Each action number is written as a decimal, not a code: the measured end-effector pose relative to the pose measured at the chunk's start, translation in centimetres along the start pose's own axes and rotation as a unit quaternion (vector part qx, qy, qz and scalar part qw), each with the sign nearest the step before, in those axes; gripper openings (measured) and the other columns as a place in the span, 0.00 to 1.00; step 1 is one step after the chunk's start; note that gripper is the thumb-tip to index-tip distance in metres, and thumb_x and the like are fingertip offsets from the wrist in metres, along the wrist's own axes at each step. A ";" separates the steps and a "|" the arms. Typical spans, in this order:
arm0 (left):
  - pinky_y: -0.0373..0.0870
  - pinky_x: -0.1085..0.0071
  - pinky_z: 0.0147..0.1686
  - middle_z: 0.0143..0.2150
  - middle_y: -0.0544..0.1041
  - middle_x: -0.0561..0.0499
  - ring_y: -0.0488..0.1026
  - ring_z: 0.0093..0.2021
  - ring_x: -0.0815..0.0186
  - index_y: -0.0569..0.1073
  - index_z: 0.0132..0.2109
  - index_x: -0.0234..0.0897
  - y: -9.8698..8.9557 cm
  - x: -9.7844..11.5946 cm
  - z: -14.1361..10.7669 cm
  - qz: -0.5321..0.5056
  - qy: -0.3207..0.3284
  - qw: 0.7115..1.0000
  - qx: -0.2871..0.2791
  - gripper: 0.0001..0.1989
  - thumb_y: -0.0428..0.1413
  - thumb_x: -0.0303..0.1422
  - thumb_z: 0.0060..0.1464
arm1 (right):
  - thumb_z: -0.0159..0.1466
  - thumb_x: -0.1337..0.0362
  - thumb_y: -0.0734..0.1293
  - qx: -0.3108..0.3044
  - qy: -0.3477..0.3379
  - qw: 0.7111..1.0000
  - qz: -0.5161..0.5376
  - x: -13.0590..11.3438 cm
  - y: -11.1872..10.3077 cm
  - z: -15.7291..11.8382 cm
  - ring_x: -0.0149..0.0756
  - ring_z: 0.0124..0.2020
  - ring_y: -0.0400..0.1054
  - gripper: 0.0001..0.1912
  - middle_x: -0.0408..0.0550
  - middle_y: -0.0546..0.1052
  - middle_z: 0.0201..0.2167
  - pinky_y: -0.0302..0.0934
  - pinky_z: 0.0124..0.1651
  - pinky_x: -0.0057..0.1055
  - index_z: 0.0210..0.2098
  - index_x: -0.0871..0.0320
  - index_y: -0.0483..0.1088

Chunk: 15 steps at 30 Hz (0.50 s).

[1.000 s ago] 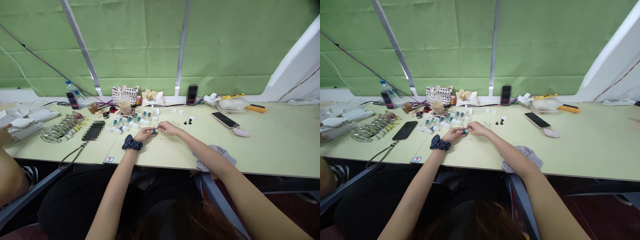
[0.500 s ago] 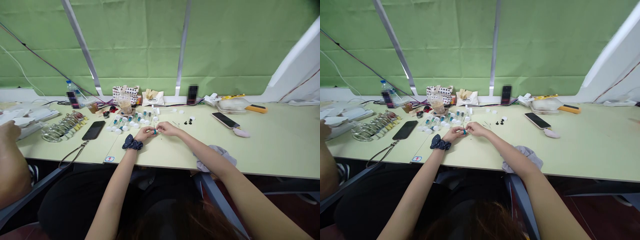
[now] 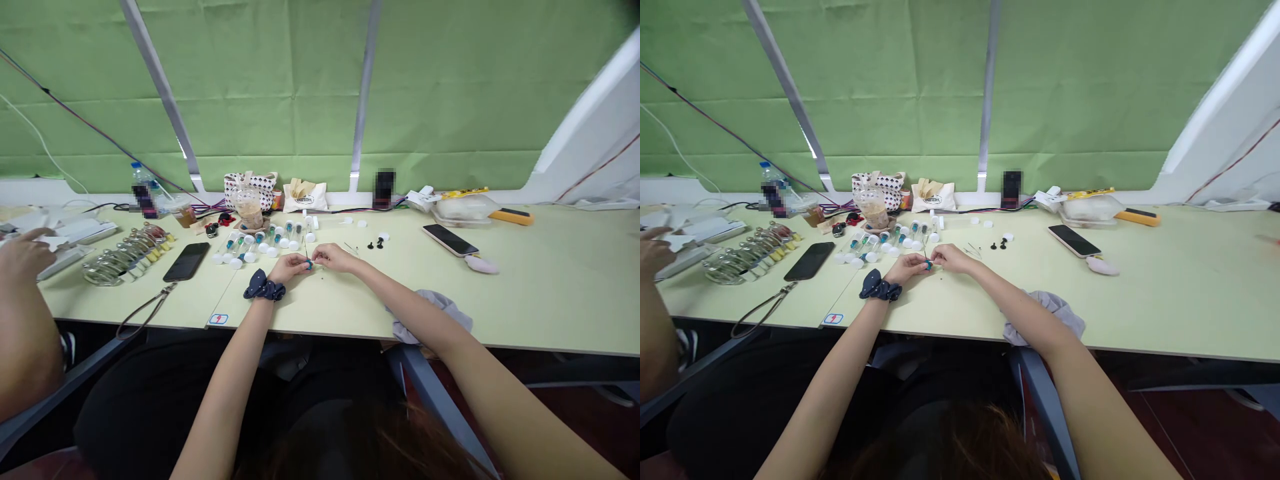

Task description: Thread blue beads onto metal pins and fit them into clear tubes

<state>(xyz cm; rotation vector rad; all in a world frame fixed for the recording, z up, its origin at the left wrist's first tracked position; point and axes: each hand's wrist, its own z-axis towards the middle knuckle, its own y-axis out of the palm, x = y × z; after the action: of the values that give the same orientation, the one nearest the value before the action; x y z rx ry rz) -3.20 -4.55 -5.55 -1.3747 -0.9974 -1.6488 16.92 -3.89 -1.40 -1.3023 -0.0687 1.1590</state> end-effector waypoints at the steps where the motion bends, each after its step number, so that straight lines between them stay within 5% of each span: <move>1: 0.70 0.58 0.46 0.34 0.78 0.47 0.75 0.35 0.64 0.73 0.36 0.28 0.0 0.0 0.0 -0.001 0.001 1.000 0.000 0.22 0.67 0.37 0.33 | 0.56 0.72 0.64 0.004 0.000 1.000 0.004 0.1 0.0 0.0 0.27 0.27 0.63 0.04 0.45 0.72 0.26 0.56 0.32 0.23 0.31 0.62 0.72; 15: 0.70 0.59 0.44 0.31 0.78 0.49 0.75 0.33 0.65 0.72 0.33 0.28 0.2 0.2 -0.1 -0.013 0.003 1.000 0.006 0.20 0.68 0.35 0.32 | 0.60 0.68 0.63 0.053 0.016 0.996 -0.076 -0.3 1.0 -0.1 0.29 0.32 0.63 0.03 0.45 0.70 0.33 0.53 0.34 0.25 0.30 0.59 0.68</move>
<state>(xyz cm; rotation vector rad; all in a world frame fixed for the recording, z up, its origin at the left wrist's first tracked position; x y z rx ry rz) -3.07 -4.70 -5.35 -1.3527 -1.0252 -1.6622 16.27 -4.35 -2.03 -1.2010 -0.0812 0.9992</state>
